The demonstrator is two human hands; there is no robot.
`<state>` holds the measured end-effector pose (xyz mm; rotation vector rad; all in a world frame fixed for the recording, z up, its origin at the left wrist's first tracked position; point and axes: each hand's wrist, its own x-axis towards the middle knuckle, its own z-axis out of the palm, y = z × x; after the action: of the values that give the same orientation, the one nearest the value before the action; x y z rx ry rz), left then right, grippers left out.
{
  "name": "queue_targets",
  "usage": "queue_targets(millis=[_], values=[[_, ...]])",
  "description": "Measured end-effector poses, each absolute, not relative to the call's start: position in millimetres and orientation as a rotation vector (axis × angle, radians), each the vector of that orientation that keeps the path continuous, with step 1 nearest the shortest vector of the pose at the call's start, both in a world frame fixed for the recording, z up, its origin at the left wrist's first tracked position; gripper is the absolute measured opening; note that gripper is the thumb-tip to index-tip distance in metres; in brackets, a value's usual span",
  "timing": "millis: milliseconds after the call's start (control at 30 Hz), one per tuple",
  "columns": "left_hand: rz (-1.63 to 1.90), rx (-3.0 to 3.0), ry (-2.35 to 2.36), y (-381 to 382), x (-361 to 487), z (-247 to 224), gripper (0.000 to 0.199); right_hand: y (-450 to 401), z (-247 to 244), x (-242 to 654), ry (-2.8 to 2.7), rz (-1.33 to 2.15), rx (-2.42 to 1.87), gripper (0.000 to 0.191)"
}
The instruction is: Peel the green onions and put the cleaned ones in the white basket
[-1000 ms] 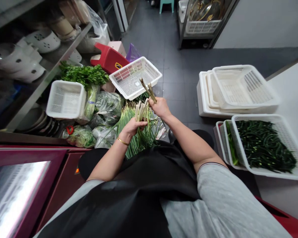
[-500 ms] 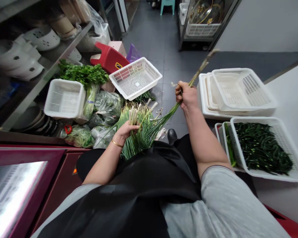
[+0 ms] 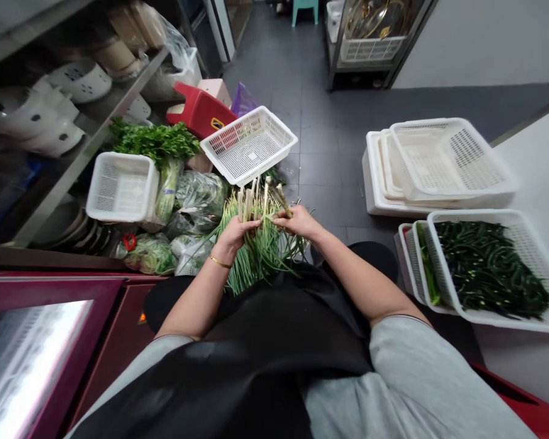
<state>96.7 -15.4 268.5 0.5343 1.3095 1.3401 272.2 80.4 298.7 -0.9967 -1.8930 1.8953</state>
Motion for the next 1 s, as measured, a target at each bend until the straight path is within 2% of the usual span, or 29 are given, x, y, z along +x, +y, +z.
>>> queue_targets(millis=[333, 533, 600, 800, 900, 1000], values=[[1.220, 0.583, 1.233, -24.5, 93.2, 261.6, 0.037, 79.1, 317.7, 274.1, -1.613, 2.174, -0.956, 0.031], [1.178, 0.540, 1.343, -42.5, 64.4, 249.7, 0.034, 142.7, 376.5, 333.4, -1.307, 1.717, -0.967, 0.010], [1.162, 0.553, 1.351, -48.4, 60.2, 244.6, 0.033, 163.7, 383.1, 348.8, -1.243, 1.574, -1.027, 0.015], [1.169, 0.628, 1.204, -46.0, 66.7, 247.5, 0.036, 157.8, 325.2, 321.4, -1.665, 1.365, -1.515, 0.028], [1.135, 0.695, 1.114, -38.9, 72.2, 254.8, 0.036, 125.3, 306.0, 290.8, -1.662, 1.587, -1.337, 0.024], [1.064, 0.741, 1.054, -33.1, 78.7, 258.7, 0.040, 96.9, 314.3, 267.9, -1.572, 1.995, -0.917, 0.040]])
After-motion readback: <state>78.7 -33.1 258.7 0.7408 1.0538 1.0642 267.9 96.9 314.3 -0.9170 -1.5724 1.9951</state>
